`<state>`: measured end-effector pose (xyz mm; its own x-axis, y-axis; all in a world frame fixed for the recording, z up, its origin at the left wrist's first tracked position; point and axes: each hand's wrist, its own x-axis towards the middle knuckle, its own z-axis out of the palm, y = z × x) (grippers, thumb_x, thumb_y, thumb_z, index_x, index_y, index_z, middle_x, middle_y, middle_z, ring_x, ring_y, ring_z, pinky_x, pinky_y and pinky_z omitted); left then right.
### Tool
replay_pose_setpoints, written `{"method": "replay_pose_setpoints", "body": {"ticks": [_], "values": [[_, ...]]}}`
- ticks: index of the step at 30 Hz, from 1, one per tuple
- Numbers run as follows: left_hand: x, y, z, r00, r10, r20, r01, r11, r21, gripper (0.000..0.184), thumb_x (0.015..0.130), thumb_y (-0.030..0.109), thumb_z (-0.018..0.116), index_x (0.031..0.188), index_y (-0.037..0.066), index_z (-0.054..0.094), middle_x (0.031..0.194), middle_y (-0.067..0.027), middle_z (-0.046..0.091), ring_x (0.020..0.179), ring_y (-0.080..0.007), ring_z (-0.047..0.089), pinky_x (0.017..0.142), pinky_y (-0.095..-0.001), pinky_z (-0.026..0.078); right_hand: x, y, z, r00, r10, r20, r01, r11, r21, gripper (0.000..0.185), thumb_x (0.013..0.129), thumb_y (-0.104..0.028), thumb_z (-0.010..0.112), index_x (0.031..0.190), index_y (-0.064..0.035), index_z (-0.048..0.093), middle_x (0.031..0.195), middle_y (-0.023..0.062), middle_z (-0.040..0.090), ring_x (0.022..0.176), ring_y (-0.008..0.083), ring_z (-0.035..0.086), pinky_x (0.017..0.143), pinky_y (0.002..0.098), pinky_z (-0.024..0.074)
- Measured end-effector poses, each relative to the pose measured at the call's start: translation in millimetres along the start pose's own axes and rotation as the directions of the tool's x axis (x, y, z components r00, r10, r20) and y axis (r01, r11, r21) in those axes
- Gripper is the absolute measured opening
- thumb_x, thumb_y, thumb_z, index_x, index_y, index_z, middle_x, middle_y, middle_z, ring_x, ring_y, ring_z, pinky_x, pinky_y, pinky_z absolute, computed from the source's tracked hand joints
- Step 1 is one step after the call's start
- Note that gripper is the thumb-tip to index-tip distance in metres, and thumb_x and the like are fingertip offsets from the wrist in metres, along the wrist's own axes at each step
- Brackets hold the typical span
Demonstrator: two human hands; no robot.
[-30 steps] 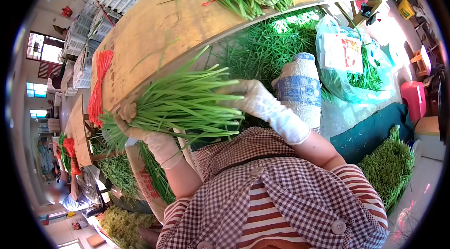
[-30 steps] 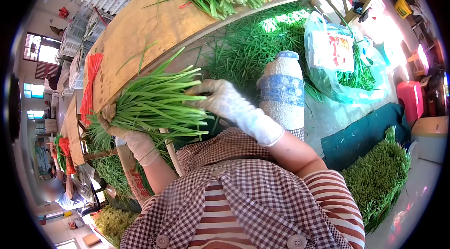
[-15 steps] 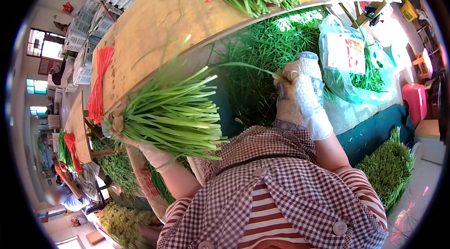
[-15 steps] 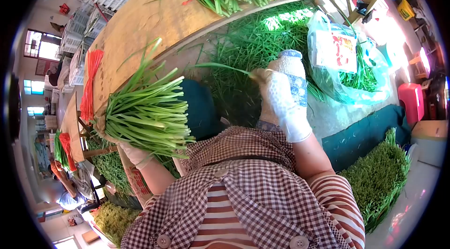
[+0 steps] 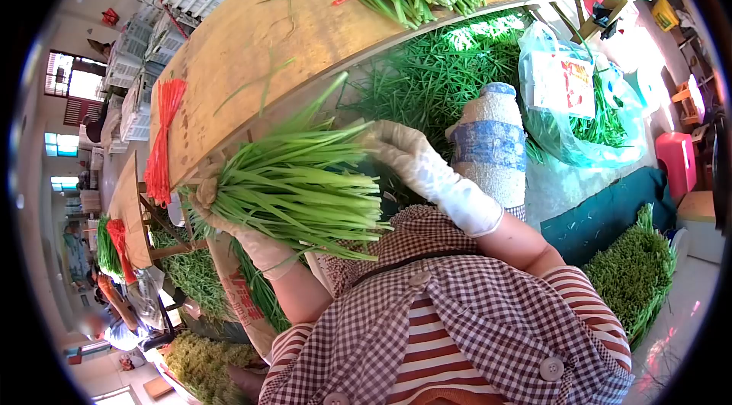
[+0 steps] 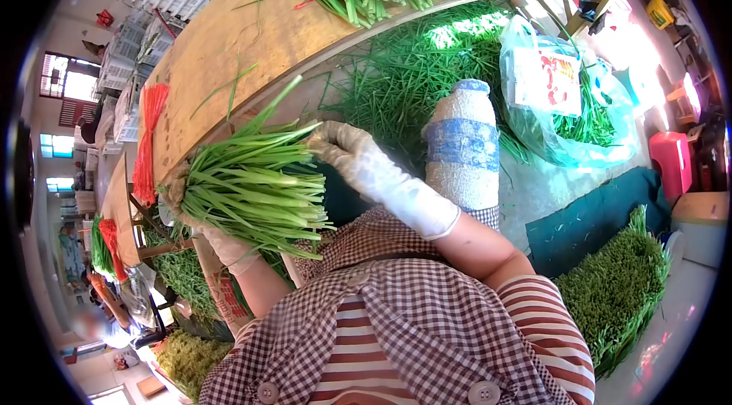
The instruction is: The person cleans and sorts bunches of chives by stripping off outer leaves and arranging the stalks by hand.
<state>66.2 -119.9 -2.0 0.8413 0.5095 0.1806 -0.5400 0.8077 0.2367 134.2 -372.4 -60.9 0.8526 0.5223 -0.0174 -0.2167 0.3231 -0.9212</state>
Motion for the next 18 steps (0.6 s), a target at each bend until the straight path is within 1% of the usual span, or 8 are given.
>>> {"method": "replay_pose_setpoints", "body": {"ticks": [3,4,6,8,10,13,15,18], "values": [[0,1,-2,1.000,-0.005,0.001,0.005,0.999,-0.044,0.019,0.087,0.026,0.062,0.070,0.020,0.054,0.076,0.0083,0.055,0.082,-0.0084,0.054,0.111,-0.0480,0.030,-14,-6,-17,0.997,0.062,-0.039,-0.063,0.998,-0.030,0.022,0.093,-0.024,0.060,0.098,-0.0034,0.063,0.088,0.0047,0.064,0.086,0.0125,0.059,0.082,0.0260,0.0492],[4,9,-12,0.984,-0.117,0.133,0.153,0.938,-0.312,0.019,0.088,0.027,0.061,0.071,0.020,0.054,0.078,0.0078,0.056,0.085,-0.0088,0.054,0.111,-0.0484,0.030,-14,-7,-30,0.988,0.091,-0.122,-0.067,0.980,0.189,0.021,0.092,-0.025,0.061,0.095,-0.0042,0.063,0.090,0.0061,0.065,0.084,0.0153,0.062,0.082,0.0285,0.0512],[10,23,-18,0.984,-0.073,0.161,0.108,0.970,-0.219,0.015,0.088,0.028,0.060,0.079,0.019,0.052,0.084,0.0058,0.055,0.090,-0.0108,0.052,0.111,-0.0486,0.028,-10,-5,-61,0.899,0.165,-0.406,0.023,0.908,0.418,0.016,0.092,-0.021,0.062,0.091,-0.0042,0.062,0.093,0.0089,0.067,0.084,0.0179,0.065,0.081,0.0294,0.0531],[10,32,-21,0.986,-0.009,0.165,0.019,0.998,-0.056,0.015,0.088,0.030,0.059,0.088,0.017,0.050,0.091,0.0038,0.054,0.095,-0.0129,0.051,0.111,-0.0489,0.027,-2,6,-93,0.865,-0.081,-0.495,-0.060,0.963,-0.263,0.021,0.086,-0.006,0.064,0.106,0.0015,0.062,0.100,0.0111,0.067,0.085,0.0128,0.063,0.084,0.0247,0.0507],[-2,31,-28,0.988,0.022,0.152,-0.058,0.969,0.240,0.020,0.089,0.031,0.058,0.097,0.016,0.048,0.098,0.0018,0.053,0.099,-0.0149,0.049,0.112,-0.0491,0.025,-8,16,-102,0.925,-0.117,-0.363,-0.062,0.894,-0.445,0.043,0.078,0.000,0.068,0.120,-0.0076,0.061,0.112,0.0064,0.064,0.086,0.0120,0.062,0.084,0.0234,0.0506],[-29,23,-34,0.982,-0.003,0.190,-0.184,0.233,0.955,0.031,0.089,0.034,0.056,0.109,0.014,0.045,0.108,-0.0012,0.052,0.107,-0.0180,0.047,0.112,-0.0494,0.023,-11,-29,-43,0.942,-0.317,-0.106,0.209,0.807,-0.553,0.052,0.072,-0.002,0.073,0.121,-0.0153,0.062,0.123,0.0040,0.060,0.093,0.0128,0.062,0.085,0.0259,0.0522],[-41,15,-31,0.954,-0.051,0.295,-0.292,-0.383,0.876,0.039,0.089,0.035,0.055,0.118,0.012,0.043,0.115,-0.0031,0.051,0.112,-0.0201,0.045,0.112,-0.0496,0.022,3,-24,-28,0.806,-0.587,0.079,0.475,0.561,-0.678,0.052,0.067,-0.011,0.078,0.117,-0.0168,0.064,0.115,0.0060,0.063,0.098,0.0245,0.063,0.087,0.0329,0.0524],[-35,5,-22,0.909,-0.010,0.418,-0.357,-0.536,0.765,0.051,0.090,0.038,0.053,0.131,0.010,0.040,0.125,-0.0061,0.049,0.119,-0.0231,0.043,0.113,-0.0499,0.020,14,-19,-11,0.778,-0.616,0.127,0.496,0.477,-0.725,0.044,0.069,-0.019,0.077,0.112,-0.0174,0.066,0.106,0.0056,0.065,0.094,0.0274,0.063,0.082,0.0357,0.0522]]}}
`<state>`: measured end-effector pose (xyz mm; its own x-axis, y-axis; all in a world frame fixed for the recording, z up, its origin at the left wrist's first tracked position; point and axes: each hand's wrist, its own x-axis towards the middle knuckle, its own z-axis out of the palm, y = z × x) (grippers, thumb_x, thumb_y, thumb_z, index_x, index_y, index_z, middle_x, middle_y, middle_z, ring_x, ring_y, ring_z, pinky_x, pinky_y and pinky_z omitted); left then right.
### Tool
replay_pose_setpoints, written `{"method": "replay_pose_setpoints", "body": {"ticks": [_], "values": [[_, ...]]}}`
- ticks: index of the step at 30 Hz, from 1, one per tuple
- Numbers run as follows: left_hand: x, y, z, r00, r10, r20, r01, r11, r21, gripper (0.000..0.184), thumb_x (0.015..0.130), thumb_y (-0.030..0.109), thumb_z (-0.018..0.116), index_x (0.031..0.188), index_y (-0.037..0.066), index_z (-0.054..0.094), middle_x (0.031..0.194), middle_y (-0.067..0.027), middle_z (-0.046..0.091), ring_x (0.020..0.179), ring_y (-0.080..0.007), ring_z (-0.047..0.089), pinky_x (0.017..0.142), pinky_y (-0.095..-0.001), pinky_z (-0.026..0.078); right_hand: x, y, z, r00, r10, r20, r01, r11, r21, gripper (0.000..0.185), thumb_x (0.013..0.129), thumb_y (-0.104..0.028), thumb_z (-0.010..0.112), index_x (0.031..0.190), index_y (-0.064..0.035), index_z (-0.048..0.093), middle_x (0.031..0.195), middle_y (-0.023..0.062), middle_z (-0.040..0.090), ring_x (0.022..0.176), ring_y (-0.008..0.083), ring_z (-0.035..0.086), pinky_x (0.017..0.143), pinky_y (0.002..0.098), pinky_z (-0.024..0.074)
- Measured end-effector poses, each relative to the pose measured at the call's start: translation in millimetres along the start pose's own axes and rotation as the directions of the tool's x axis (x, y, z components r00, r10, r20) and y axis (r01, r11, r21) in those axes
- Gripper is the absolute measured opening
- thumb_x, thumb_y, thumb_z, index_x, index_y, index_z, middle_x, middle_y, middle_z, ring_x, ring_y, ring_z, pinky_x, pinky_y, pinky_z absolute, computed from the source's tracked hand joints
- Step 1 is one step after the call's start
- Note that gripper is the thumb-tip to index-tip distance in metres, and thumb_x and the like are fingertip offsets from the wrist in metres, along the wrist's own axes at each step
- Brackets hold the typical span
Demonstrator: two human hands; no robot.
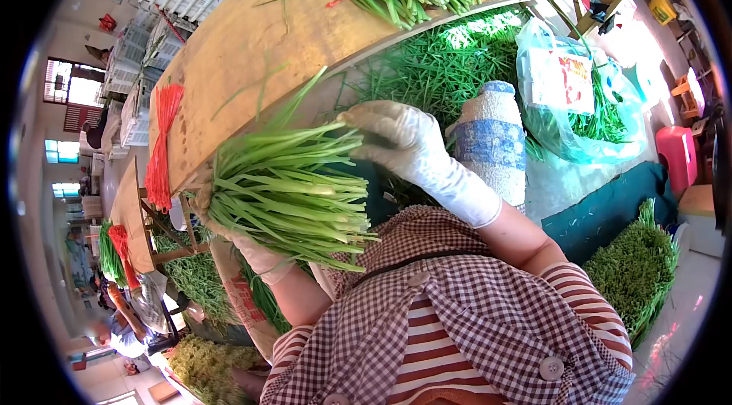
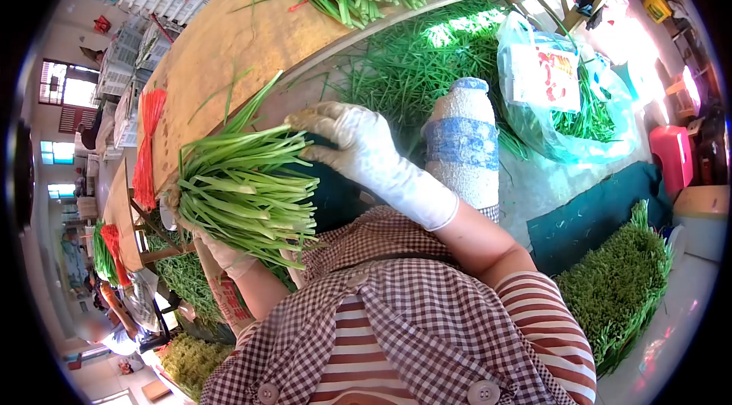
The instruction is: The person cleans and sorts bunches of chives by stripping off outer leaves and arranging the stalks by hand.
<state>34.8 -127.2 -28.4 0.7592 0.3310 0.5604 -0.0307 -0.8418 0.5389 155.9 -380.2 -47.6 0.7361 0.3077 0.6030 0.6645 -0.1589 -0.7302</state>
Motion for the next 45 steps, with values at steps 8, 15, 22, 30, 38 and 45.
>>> {"method": "replay_pose_setpoints", "body": {"ticks": [8,15,22,30,38,45], "values": [[4,-62,13,0.987,-0.159,0.029,0.115,0.562,-0.819,0.047,0.096,0.036,0.042,0.137,0.012,0.037,0.136,-0.0052,0.044,0.125,-0.0206,0.042,0.112,-0.0448,0.025,6,16,11,0.928,-0.370,-0.044,0.327,0.865,-0.381,0.025,0.072,-0.020,0.074,0.096,-0.0148,0.070,0.096,0.0066,0.065,0.078,0.0260,0.062,0.070,0.0373,0.0506],[43,-48,12,0.979,-0.052,0.196,0.133,-0.564,-0.815,0.013,0.091,0.022,0.055,0.096,0.010,0.056,0.098,-0.0035,0.058,0.092,-0.0145,0.057,0.106,-0.0376,0.037,-21,6,6,0.975,0.208,0.082,-0.224,0.901,0.372,0.012,0.081,-0.010,0.069,0.093,-0.0053,0.070,0.090,0.0078,0.065,0.087,0.0254,0.062,0.077,0.0333,0.0499],[53,-4,9,0.959,-0.157,0.236,0.035,-0.759,-0.650,0.020,0.081,0.005,0.066,0.077,0.015,0.049,0.066,0.0075,0.043,0.065,-0.0064,0.046,0.094,-0.0280,0.040,-19,3,-18,0.964,-0.257,-0.062,0.235,0.942,-0.240,0.031,0.062,-0.010,0.070,0.093,-0.0146,0.069,0.086,-0.0002,0.061,0.084,0.0223,0.061,0.079,0.0369,0.0509],[50,-4,13,0.946,-0.191,0.264,0.025,-0.765,-0.643,0.019,0.082,0.008,0.066,0.081,0.014,0.048,0.070,0.0072,0.044,0.067,-0.0051,0.047,0.083,-0.0239,0.043,-25,-1,-8,0.987,0.003,-0.161,0.050,0.943,0.328,0.011,0.089,-0.019,0.062,0.093,-0.0104,0.067,0.089,0.0057,0.063,0.092,0.0217,0.061,0.079,0.0309,0.0496],[48,-25,2,0.974,-0.076,0.212,0.037,-0.874,-0.485,0.015,0.088,0.017,0.063,0.091,0.013,0.049,0.073,0.0062,0.047,0.072,-0.0053,0.049,0.086,-0.0235,0.040,-19,34,-58,0.702,0.653,-0.285,-0.417,0.700,0.579,0.026,0.088,-0.024,0.066,0.108,-0.0089,0.063,0.093,0.0030,0.068,0.079,0.0127,0.061,0.071,0.0250,0.0510],[49,19,12,0.891,-0.343,0.298,0.117,-0.462,-0.879,0.025,0.095,0.030,0.051,0.075,0.015,0.049,0.078,0.0031,0.052,0.082,-0.0128,0.052,0.095,-0.0364,0.043,-19,4,-32,0.805,0.568,0.173,-0.553,0.613,0.564,0.013,0.084,-0.014,0.070,0.095,-0.0077,0.072,0.087,0.0044,0.071,0.072,0.0099,0.063,0.072,0.0247,0.0520]]}}
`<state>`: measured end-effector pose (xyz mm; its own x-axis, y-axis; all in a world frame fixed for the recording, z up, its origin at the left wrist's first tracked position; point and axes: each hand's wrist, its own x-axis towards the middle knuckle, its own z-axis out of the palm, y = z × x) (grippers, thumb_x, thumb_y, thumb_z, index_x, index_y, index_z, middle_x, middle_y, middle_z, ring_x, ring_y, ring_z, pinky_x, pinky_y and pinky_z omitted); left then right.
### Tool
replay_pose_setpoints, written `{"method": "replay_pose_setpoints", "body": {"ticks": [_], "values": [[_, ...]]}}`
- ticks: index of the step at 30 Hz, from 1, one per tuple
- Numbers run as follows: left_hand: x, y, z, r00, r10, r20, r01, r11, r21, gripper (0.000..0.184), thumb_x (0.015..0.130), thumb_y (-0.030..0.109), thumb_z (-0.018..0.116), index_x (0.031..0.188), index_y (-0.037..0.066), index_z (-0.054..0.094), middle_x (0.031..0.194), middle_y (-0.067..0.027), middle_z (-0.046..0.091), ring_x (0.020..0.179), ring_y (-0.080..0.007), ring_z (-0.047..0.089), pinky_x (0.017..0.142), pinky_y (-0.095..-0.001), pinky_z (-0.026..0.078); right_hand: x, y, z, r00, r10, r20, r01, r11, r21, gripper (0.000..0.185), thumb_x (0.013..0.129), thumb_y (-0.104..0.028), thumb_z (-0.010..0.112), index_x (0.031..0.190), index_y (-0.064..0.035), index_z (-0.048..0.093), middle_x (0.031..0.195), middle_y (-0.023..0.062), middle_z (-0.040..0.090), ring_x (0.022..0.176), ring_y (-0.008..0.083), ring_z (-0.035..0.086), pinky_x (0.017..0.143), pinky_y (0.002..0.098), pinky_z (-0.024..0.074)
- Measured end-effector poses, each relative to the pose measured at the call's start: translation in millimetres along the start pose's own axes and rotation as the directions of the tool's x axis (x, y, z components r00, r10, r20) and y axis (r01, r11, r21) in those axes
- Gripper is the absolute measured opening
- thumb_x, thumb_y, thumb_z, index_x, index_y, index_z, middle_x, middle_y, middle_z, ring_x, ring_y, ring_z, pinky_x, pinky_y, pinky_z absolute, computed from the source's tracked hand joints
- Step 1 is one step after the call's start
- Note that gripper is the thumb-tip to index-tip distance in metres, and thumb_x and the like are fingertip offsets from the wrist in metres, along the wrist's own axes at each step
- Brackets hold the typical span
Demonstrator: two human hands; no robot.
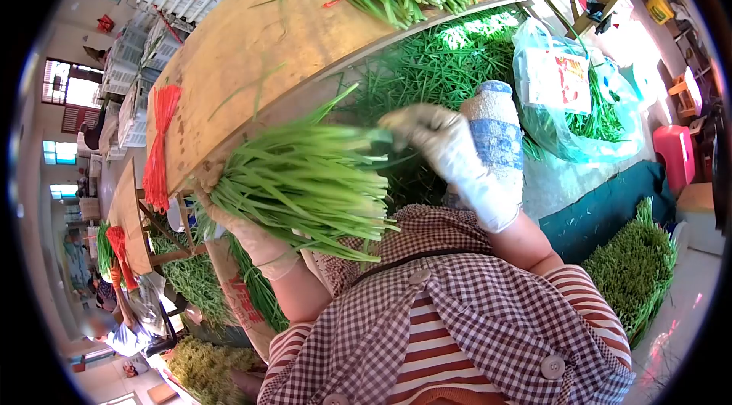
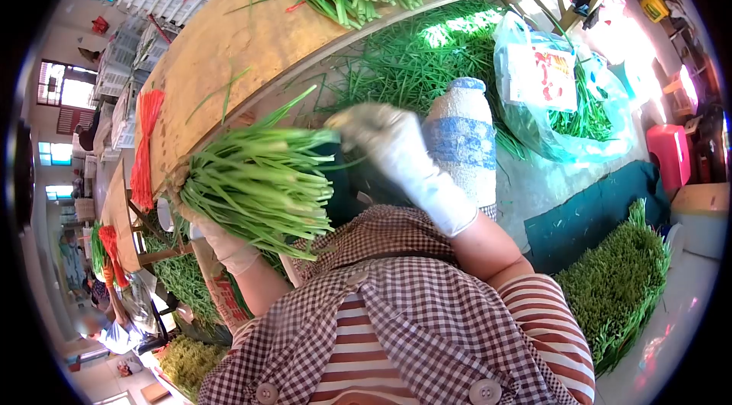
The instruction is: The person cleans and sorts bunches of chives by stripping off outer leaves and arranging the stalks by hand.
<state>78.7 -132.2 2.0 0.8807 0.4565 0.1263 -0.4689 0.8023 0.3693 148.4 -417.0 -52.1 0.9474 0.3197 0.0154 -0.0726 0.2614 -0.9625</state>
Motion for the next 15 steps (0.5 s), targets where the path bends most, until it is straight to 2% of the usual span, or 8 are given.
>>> {"method": "replay_pose_setpoints", "body": {"ticks": [2,4,6,7,8,10,14,15], "values": [[-1,0,3,0.928,0.303,-0.217,-0.197,0.894,0.403,0.025,0.095,0.029,0.050,0.074,0.015,0.049,0.077,0.0020,0.053,0.083,-0.0145,0.052,0.096,-0.0386,0.042,12,9,-23,0.970,-0.082,-0.229,0.078,0.997,-0.025,0.013,0.088,-0.015,0.065,0.098,-0.0068,0.069,0.079,0.0046,0.068,0.067,0.0090,0.059,0.066,0.0226,0.0492],[1,18,-13,0.952,0.210,-0.222,-0.153,0.956,0.251,0.026,0.094,0.028,0.048,0.071,0.013,0.048,0.077,0.0003,0.054,0.084,-0.0174,0.053,0.095,-0.0401,0.043,24,29,-59,0.889,-0.018,-0.458,0.130,0.968,0.214,0.014,0.089,-0.014,0.064,0.096,-0.0023,0.067,0.082,0.0043,0.067,0.069,0.0100,0.058,0.068,0.0220,0.0485],[0,19,-8,0.947,0.226,-0.229,-0.181,0.963,0.202,0.026,0.093,0.027,0.048,0.071,0.012,0.048,0.075,-0.0001,0.054,0.083,-0.0185,0.053,0.095,-0.0401,0.043,19,17,-63,0.921,-0.078,-0.381,0.033,0.992,-0.125,0.016,0.090,-0.014,0.063,0.099,-0.0014,0.066,0.087,0.0053,0.068,0.073,0.0099,0.059,0.069,0.0219,0.0493],[3,15,-4,0.902,0.308,-0.304,-0.241,0.941,0.236,0.029,0.092,0.027,0.048,0.068,0.012,0.046,0.070,0.0003,0.052,0.080,-0.0176,0.052,0.092,-0.0393,0.044,8,9,-51,0.966,0.049,-0.254,-0.041,0.998,0.036,0.021,0.089,-0.013,0.063,0.108,-0.0033,0.064,0.093,0.0068,0.068,0.079,0.0117,0.062,0.071,0.0221,0.0509],[5,12,-3,0.917,0.312,-0.248,-0.261,0.940,0.219,0.029,0.092,0.027,0.049,0.067,0.012,0.045,0.069,0.0005,0.051,0.079,-0.0171,0.052,0.091,-0.0388,0.043,0,-2,-46,0.982,0.190,-0.007,-0.190,0.978,-0.083,0.032,0.091,-0.025,0.063,0.115,-0.0041,0.062,0.100,0.0090,0.068,0.084,0.0151,0.064,0.073,0.0251,0.0536],[6,7,-4,0.937,0.321,-0.136,-0.296,0.939,0.175,0.030,0.091,0.026,0.050,0.065,0.013,0.044,0.066,0.0009,0.049,0.077,-0.0159,0.050,0.088,-0.0376,0.043,-12,-14,-18,0.876,0.354,0.326,-0.403,0.910,0.094,0.058,0.091,-0.050,0.055,0.116,0.0016,0.059,0.103,0.0141,0.066,0.085,0.0194,0.065,0.079,0.0311,0.0553],[8,13,2,0.989,0.058,0.138,-0.032,0.982,-0.185,0.027,0.087,0.016,0.058,0.064,0.012,0.047,0.062,0.0010,0.047,0.068,-0.0155,0.051,0.080,-0.0337,0.045,-5,29,5,0.837,0.318,0.445,-0.371,0.928,0.034,0.032,0.088,-0.017,0.065,0.111,0.0056,0.062,0.100,0.0176,0.067,0.083,0.0194,0.066,0.078,0.0297,0.0557],[5,15,8,0.996,0.066,0.059,-0.053,0.980,-0.189,0.027,0.086,0.014,0.059,0.063,0.012,0.046,0.062,0.0022,0.047,0.064,-0.0142,0.051,0.080,-0.0334,0.045,-7,8,2,0.851,0.340,0.401,-0.376,0.927,0.011,0.027,0.088,-0.014,0.063,0.108,0.0051,0.063,0.097,0.0165,0.068,0.081,0.0188,0.067,0.077,0.0287,0.0555]]}}
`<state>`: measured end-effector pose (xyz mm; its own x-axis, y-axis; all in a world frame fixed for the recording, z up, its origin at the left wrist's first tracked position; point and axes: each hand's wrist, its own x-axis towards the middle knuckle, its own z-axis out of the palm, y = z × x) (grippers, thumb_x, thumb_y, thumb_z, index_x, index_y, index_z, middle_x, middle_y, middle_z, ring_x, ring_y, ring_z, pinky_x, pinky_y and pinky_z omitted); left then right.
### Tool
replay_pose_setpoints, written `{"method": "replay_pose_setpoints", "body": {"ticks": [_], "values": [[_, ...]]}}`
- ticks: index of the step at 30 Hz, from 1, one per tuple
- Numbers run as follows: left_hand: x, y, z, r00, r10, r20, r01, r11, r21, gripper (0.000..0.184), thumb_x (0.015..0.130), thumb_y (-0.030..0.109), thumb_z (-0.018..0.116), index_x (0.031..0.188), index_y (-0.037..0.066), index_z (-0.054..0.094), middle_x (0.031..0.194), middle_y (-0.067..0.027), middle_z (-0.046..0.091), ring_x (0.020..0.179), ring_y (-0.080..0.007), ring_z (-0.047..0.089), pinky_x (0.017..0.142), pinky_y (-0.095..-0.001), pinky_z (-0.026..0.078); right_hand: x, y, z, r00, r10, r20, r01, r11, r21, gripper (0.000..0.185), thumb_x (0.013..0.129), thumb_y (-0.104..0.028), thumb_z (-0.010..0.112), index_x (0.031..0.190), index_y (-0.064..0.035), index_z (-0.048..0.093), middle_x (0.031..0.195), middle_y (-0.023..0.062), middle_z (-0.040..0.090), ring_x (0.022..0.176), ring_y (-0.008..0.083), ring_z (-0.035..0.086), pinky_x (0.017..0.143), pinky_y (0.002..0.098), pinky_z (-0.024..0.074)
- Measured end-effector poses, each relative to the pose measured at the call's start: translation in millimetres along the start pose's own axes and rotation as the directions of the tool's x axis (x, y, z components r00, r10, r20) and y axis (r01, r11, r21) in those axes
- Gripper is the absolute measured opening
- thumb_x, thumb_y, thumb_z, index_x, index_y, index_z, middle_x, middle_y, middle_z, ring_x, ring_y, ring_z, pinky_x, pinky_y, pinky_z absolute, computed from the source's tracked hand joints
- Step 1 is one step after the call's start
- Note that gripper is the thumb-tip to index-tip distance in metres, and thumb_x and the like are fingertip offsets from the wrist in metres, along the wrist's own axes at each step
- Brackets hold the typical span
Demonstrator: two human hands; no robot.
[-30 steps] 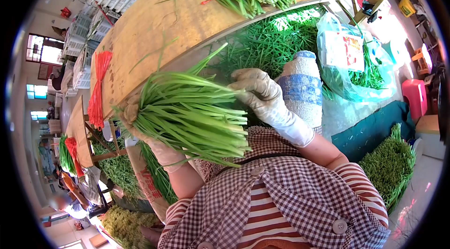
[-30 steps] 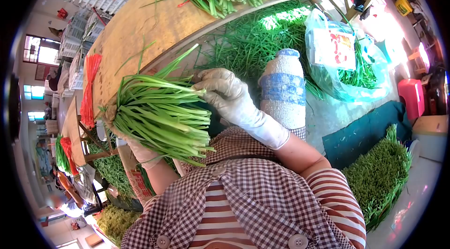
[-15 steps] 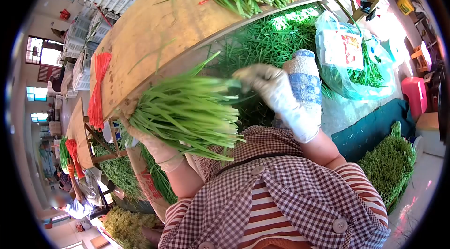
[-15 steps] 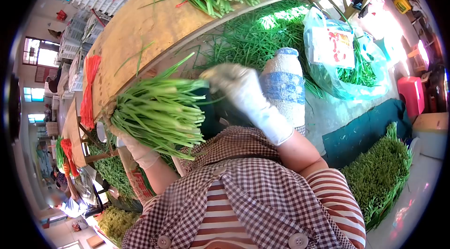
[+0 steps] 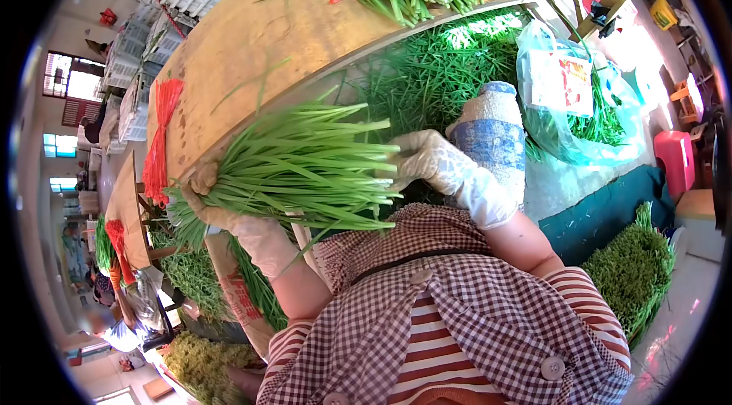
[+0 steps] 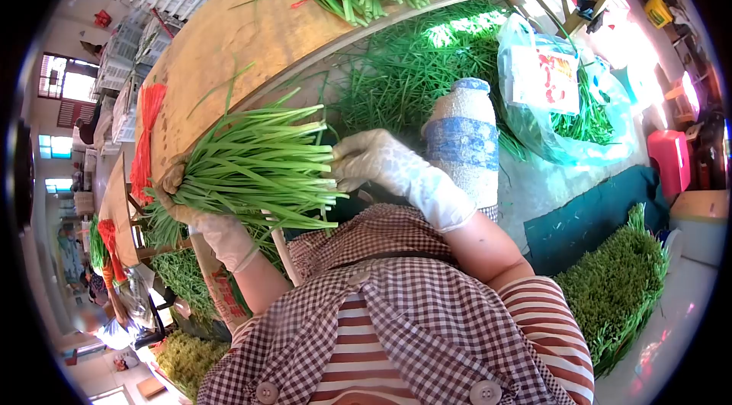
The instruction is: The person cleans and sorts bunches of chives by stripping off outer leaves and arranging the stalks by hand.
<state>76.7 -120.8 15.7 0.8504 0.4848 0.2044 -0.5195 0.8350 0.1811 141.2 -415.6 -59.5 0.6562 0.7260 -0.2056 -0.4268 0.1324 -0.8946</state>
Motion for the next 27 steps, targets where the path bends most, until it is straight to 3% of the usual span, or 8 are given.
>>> {"method": "replay_pose_setpoints", "body": {"ticks": [3,5,8,11,14,18,21,27], "values": [[0,11,-1,0.968,0.251,-0.018,-0.238,0.936,0.260,0.027,0.086,0.025,0.060,0.065,0.016,0.046,0.064,0.0038,0.051,0.063,-0.0120,0.048,0.088,-0.0383,0.043,-8,0,-34,0.931,-0.021,-0.365,0.041,0.998,0.047,0.018,0.087,-0.010,0.065,0.101,0.0008,0.067,0.092,0.0134,0.070,0.075,0.0165,0.067,0.074,0.0265,0.0551],[0,19,-3,0.959,0.278,-0.043,-0.259,0.932,0.254,0.022,0.084,0.025,0.062,0.068,0.016,0.050,0.065,0.0032,0.051,0.066,-0.0119,0.050,0.086,-0.0399,0.043,-9,3,-50,0.847,-0.068,-0.528,-0.022,0.987,-0.162,0.019,0.084,-0.010,0.069,0.101,-0.0015,0.067,0.096,0.0114,0.070,0.082,0.0156,0.066,0.078,0.0272,0.0545],[1,3,4,0.890,0.451,-0.075,-0.379,0.819,0.430,0.021,0.083,0.026,0.061,0.068,0.015,0.050,0.065,0.0016,0.050,0.068,-0.0128,0.050,0.077,-0.0369,0.045,-21,9,-9,0.908,-0.322,-0.267,0.292,0.945,-0.148,0.025,0.080,-0.014,0.074,0.102,-0.0037,0.067,0.102,0.0093,0.069,0.089,0.0141,0.064,0.083,0.0267,0.0531],[3,-4,-2,0.924,0.382,-0.015,-0.337,0.832,0.440,0.023,0.083,0.026,0.059,0.067,0.014,0.048,0.065,0.0003,0.048,0.067,-0.0156,0.048,0.074,-0.0335,0.045,-16,-9,29,0.953,-0.031,-0.302,-0.042,0.972,-0.232,0.035,0.078,-0.018,0.078,0.106,-0.0015,0.066,0.100,0.0105,0.069,0.080,0.0135,0.064,0.078,0.0273,0.0533],[2,-9,1,0.918,0.396,-0.029,-0.338,0.817,0.468,0.026,0.083,0.024,0.057,0.064,0.012,0.045,0.063,-0.0016,0.047,0.065,-0.0175,0.048,0.074,-0.0352,0.045,7,3,39,0.930,-0.092,-0.356,0.108,0.994,0.025,0.033,0.078,-0.020,0.078,0.102,0.0001,0.068,0.092,0.0086,0.070,0.074,0.0125,0.063,0.069,0.0239,0.0519],[1,-16,8,0.882,0.464,-0.080,-0.372,0.790,0.487,0.027,0.085,0.023,0.056,0.064,0.012,0.043,0.061,-0.0023,0.044,0.065,-0.0175,0.047,0.071,-0.0349,0.045,5,-9,37,0.975,0.047,-0.216,0.012,0.964,0.264,0.025,0.080,-0.020,0.075,0.095,-0.0005,0.070,0.084,0.0050,0.069,0.067,0.0069,0.058,0.059,0.0210,0.0476],[-4,-21,18,0.868,0.430,-0.249,-0.301,0.854,0.425,0.028,0.086,0.023,0.055,0.063,0.012,0.042,0.062,-0.0035,0.044,0.066,-0.0180,0.048,0.070,-0.0352,0.045,0,-10,24,0.990,0.067,-0.123,-0.071,0.997,-0.029,0.025,0.081,-0.020,0.074,0.097,-0.0015,0.070,0.081,0.0042,0.069,0.065,0.0064,0.057,0.058,0.0213,0.0470],[7,8,-20,0.983,0.186,0.003,-0.169,0.883,0.438,0.030,0.088,0.023,0.051,0.063,0.012,0.041,0.064,-0.0057,0.048,0.070,-0.0204,0.052,0.082,-0.0430,0.049,-21,-6,-2,0.999,0.053,-0.006,-0.053,0.999,-0.012,0.026,0.083,-0.021,0.071,0.095,0.0022,0.066,0.079,0.0097,0.068,0.070,0.0149,0.064,0.067,0.0251,0.0521]]}}
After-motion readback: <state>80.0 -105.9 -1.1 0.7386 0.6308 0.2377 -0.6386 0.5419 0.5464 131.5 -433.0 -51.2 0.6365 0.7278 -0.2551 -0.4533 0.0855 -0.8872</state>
